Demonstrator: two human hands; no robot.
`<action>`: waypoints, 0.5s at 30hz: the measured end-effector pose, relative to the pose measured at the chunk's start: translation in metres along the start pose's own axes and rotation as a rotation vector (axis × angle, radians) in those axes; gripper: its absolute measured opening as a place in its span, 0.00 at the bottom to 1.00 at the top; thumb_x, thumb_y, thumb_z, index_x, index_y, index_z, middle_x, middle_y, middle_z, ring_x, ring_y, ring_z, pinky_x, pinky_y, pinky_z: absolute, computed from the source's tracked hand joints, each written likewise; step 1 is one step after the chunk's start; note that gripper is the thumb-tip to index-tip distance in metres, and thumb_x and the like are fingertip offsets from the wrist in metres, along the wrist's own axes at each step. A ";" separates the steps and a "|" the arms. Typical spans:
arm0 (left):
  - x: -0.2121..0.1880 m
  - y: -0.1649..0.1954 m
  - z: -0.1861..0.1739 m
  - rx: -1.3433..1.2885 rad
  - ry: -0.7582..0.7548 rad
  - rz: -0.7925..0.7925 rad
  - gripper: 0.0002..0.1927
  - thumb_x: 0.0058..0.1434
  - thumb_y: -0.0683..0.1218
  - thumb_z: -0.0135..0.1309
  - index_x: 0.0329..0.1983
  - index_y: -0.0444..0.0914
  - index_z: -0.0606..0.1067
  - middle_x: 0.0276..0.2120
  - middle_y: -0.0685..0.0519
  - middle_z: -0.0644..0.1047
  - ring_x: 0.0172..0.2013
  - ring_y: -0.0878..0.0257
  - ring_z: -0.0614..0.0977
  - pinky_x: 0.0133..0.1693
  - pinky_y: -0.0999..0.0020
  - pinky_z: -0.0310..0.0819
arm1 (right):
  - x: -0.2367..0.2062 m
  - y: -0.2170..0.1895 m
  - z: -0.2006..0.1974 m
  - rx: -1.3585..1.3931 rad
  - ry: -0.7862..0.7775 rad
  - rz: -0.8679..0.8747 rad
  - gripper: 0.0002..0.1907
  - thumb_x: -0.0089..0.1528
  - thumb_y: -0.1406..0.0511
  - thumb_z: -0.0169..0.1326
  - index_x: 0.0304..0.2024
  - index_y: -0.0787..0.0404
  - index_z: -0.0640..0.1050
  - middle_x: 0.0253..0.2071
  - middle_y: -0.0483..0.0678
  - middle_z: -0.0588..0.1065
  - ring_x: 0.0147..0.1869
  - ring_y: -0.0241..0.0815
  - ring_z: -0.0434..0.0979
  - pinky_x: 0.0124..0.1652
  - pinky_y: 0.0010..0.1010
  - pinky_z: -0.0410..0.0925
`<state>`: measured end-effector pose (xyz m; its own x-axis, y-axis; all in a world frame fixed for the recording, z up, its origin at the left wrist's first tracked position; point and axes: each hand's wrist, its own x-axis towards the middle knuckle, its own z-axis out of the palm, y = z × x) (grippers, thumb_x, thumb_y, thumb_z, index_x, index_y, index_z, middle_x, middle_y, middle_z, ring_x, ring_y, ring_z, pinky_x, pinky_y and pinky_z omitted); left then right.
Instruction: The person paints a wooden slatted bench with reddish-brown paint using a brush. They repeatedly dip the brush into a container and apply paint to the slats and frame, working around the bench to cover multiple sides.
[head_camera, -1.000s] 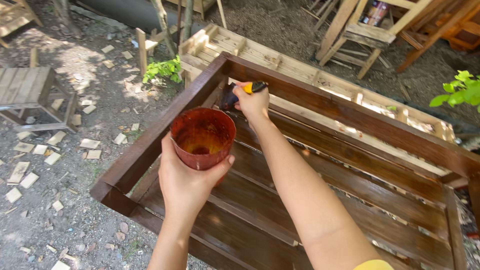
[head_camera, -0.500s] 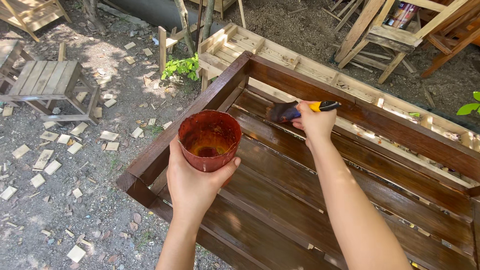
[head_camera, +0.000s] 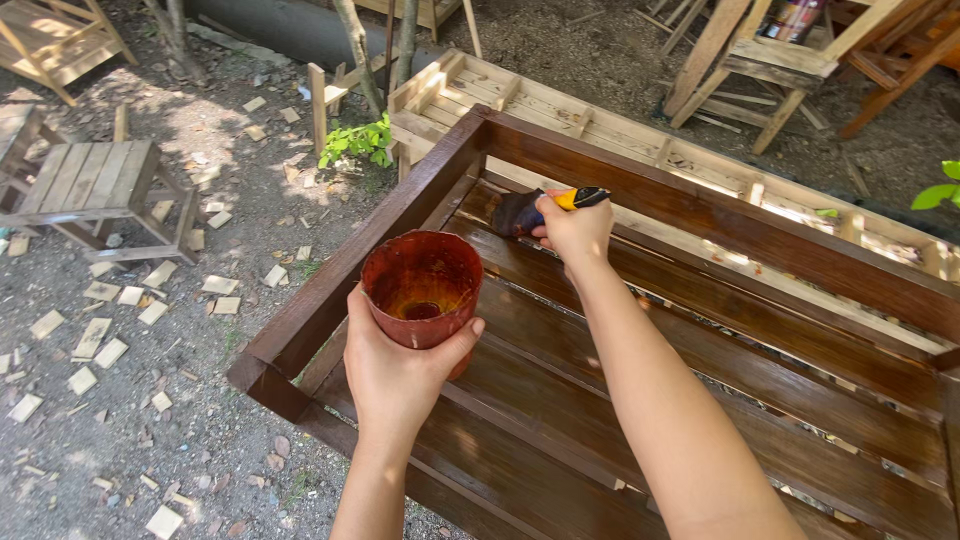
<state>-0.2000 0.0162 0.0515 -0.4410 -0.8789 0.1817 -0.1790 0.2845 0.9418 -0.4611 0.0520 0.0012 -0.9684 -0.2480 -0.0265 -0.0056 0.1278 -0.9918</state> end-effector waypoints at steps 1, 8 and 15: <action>0.000 0.000 0.003 -0.022 0.006 0.024 0.45 0.37 0.51 0.77 0.57 0.37 0.69 0.50 0.48 0.81 0.51 0.56 0.84 0.49 0.63 0.78 | 0.001 0.003 -0.018 -0.024 0.018 0.012 0.06 0.57 0.69 0.63 0.37 0.62 0.82 0.30 0.49 0.81 0.25 0.39 0.83 0.22 0.27 0.72; -0.014 0.012 0.032 -0.035 -0.037 0.171 0.45 0.39 0.51 0.77 0.58 0.36 0.69 0.51 0.47 0.80 0.52 0.53 0.83 0.52 0.60 0.76 | 0.005 0.021 -0.140 -0.110 0.160 -0.046 0.04 0.58 0.70 0.62 0.34 0.66 0.81 0.31 0.51 0.81 0.26 0.41 0.83 0.22 0.28 0.73; -0.041 0.044 0.078 -0.090 -0.198 0.160 0.46 0.37 0.54 0.77 0.58 0.38 0.68 0.50 0.48 0.81 0.51 0.54 0.83 0.50 0.59 0.77 | -0.004 0.018 -0.260 -0.229 0.275 0.066 0.04 0.58 0.70 0.62 0.34 0.66 0.80 0.32 0.51 0.81 0.27 0.42 0.84 0.22 0.28 0.74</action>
<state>-0.2582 0.0944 0.0640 -0.6223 -0.7310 0.2802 -0.0177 0.3709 0.9285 -0.5219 0.3050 0.0163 -0.9992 0.0314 -0.0242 0.0337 0.3541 -0.9346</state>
